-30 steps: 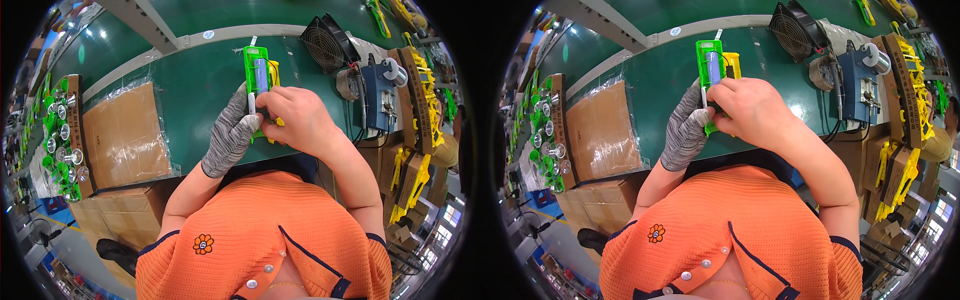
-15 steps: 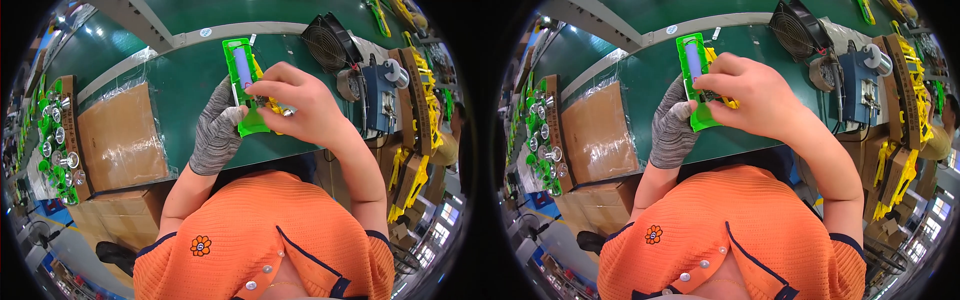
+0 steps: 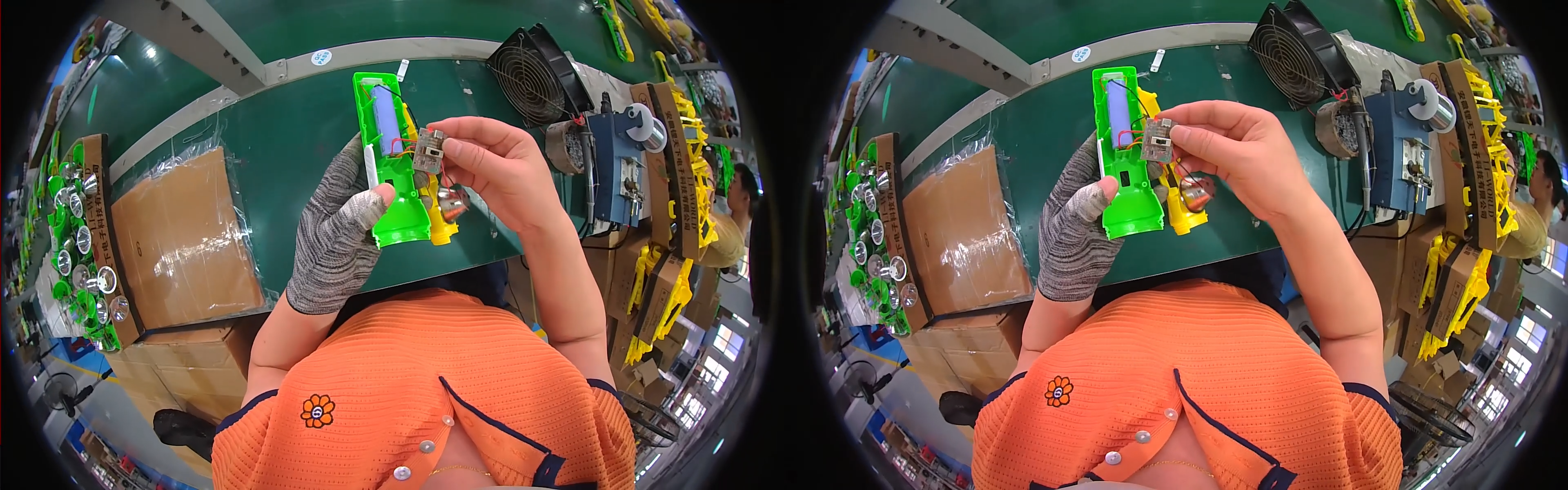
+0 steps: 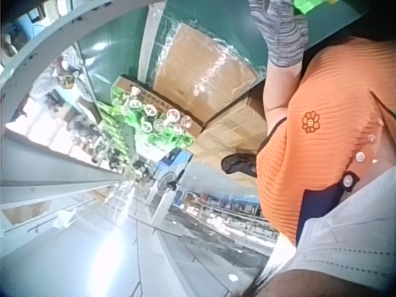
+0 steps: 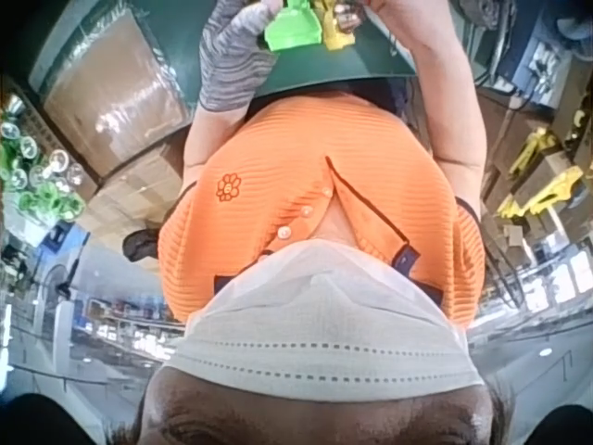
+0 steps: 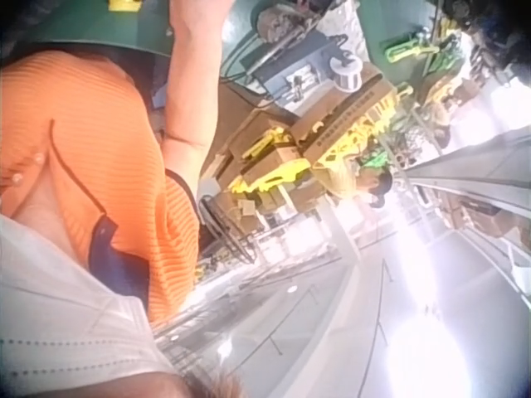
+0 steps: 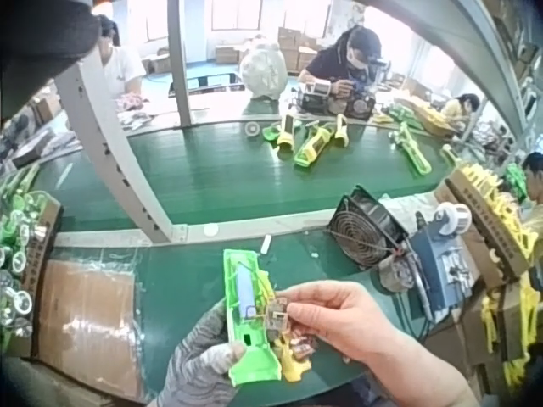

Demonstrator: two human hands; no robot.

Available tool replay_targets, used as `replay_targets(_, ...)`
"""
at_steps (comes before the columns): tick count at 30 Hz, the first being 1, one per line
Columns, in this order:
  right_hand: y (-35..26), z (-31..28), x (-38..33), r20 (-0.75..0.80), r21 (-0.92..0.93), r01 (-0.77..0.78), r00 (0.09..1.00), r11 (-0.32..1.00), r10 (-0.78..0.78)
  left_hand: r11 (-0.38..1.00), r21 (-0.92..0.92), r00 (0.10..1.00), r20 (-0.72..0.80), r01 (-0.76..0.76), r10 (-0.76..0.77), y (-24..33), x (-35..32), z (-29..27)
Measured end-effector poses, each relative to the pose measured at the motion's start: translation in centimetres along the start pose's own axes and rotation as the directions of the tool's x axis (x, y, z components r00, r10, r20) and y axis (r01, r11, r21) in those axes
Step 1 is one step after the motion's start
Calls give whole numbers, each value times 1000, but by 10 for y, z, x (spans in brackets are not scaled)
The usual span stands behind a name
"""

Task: Assembling solar-powered flashlights by soldering components and fitting them into plastic housings.

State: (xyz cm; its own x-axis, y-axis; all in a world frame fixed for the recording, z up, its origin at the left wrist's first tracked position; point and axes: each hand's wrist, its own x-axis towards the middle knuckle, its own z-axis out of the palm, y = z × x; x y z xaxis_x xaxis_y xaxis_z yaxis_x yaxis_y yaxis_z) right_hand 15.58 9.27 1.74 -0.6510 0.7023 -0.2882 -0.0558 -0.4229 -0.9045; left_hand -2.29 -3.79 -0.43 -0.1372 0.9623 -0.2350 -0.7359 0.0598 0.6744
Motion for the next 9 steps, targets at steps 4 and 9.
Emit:
replay_targets(4, 0, -1, -2, -2, 4, -8, 1000, 1000, 8, 999, -19, 1000, -12, 27, -27, 3, 1, 2)
replay_targets(9, 2, -2, -2, 0, -29, -1, 1000, 1000, 1, 1000, -16, 1000, -9, 26, -26, 2, 4, 2)
